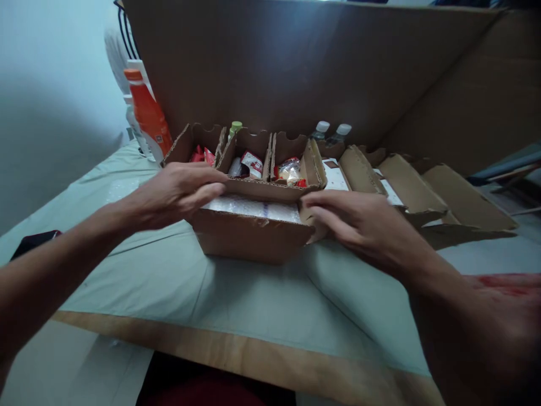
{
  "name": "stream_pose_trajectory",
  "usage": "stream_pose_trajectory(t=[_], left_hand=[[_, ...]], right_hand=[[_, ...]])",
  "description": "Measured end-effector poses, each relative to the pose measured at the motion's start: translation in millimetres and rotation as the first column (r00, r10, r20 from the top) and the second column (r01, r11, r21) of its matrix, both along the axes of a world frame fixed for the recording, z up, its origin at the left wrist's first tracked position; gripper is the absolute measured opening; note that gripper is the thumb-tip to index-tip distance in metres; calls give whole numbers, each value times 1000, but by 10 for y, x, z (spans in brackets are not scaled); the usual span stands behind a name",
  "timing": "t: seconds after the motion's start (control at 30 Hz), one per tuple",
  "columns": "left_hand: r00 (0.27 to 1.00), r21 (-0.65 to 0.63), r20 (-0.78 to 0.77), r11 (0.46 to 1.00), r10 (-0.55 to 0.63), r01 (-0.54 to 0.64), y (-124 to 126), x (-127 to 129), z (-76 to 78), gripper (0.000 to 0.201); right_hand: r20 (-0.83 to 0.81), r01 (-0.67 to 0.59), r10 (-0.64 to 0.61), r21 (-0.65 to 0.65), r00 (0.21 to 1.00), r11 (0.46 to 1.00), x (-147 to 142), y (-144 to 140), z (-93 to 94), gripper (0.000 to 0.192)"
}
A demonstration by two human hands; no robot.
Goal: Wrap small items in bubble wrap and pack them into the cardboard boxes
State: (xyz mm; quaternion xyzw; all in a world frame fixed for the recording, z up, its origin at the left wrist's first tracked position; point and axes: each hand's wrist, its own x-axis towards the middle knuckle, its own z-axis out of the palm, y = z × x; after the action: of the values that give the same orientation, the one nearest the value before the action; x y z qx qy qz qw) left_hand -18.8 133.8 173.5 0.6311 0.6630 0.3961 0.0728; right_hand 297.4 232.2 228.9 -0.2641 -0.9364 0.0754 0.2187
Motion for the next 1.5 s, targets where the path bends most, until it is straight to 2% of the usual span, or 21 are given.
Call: stream_pose_trajectory(t=[0.07,0.13,0.23,0.33,0.43,0.5,0.57,0.67,0.77,0.8,0.87,0.9,0.97,1.03,1.1,1.2,1.23,1.27,1.33,1.37,1.5], left_hand=[[996,29,74,999,41,-44,-182,20,-199,53],[985,55,149,994,82,-91,-402,53,-406,59],[956,90,261,982,135,-163,-664,122,-661,69],[918,65,374,984,131,-167,-654,229,-790,75],[865,4,493,994,90,-106,-486,403,-840,76],[852,1,519,997,70,-83,-489,555,-887,78],[872,10,484,996,71,-87,-692,706,-960,81],[892,-23,430,989,142,-146,-1276,835,-1046,83],[851,-114,418,947,319,-299,-1737,764,-918,80],[836,-128,408,929,368,-346,-1772,716,-813,78],[837,-99,390,922,382,-375,-1630,652,-558,72],[853,-43,395,934,343,-356,-1477,659,-439,72],[893,77,426,978,145,-195,-1134,775,-276,74],[902,180,431,982,-30,-54,-930,1011,-234,80],[918,209,377,977,-121,43,-1004,1279,-287,86],[937,127,329,989,-114,75,-1508,1485,-434,93],[944,82,327,996,-43,17,-1691,1465,-474,91],[940,29,336,996,65,-79,-1843,1405,-502,87],[898,-65,346,962,271,-265,-2025,1202,-524,80],[865,-96,354,934,356,-345,-2059,1083,-527,77],[714,-102,411,807,567,-582,-2083,693,-572,74]], right_hand=[[-222,175,-163,33,961,984,282,-241,-170,21],[-304,269,-275,-62,912,961,450,-411,-443,23],[-296,264,-340,-269,893,926,404,-475,-900,50],[-317,211,-358,-414,878,885,138,-390,-1196,64],[-350,150,-353,-492,868,858,-33,-345,-1306,60],[-376,164,-380,-495,845,854,2,-432,-1347,57],[-401,199,-408,-468,820,861,126,-638,-1392,56],[-427,219,-410,-429,806,877,276,-1075,-1433,54],[-433,178,-373,-427,820,887,196,-1368,-1345,54],[-439,160,-364,-435,822,886,132,-1381,-1282,55],[-475,148,-381,-457,794,877,24,-1282,-1133,57],[-506,161,-409,-462,760,872,4,-1196,-1061,57],[-577,228,-473,-446,665,866,71,-1049,-945,57],[-631,340,-523,-398,573,852,272,-1060,-885,57],[-629,482,-602,-379,492,790,535,-1284,-900,56],[-533,664,-766,-431,359,611,787,-1808,-1072,50],[-510,662,-768,-426,388,617,784,-1945,-1144,47],[-492,623,-746,-427,448,656,731,-2033,-1208,45],[-483,424,-615,-452,623,785,487,-2040,-1285,44],[-490,298,-535,-481,688,824,310,-1968,-1294,46],[-527,-79,-293,-572,798,816,-535,-1491,-1202,60]])
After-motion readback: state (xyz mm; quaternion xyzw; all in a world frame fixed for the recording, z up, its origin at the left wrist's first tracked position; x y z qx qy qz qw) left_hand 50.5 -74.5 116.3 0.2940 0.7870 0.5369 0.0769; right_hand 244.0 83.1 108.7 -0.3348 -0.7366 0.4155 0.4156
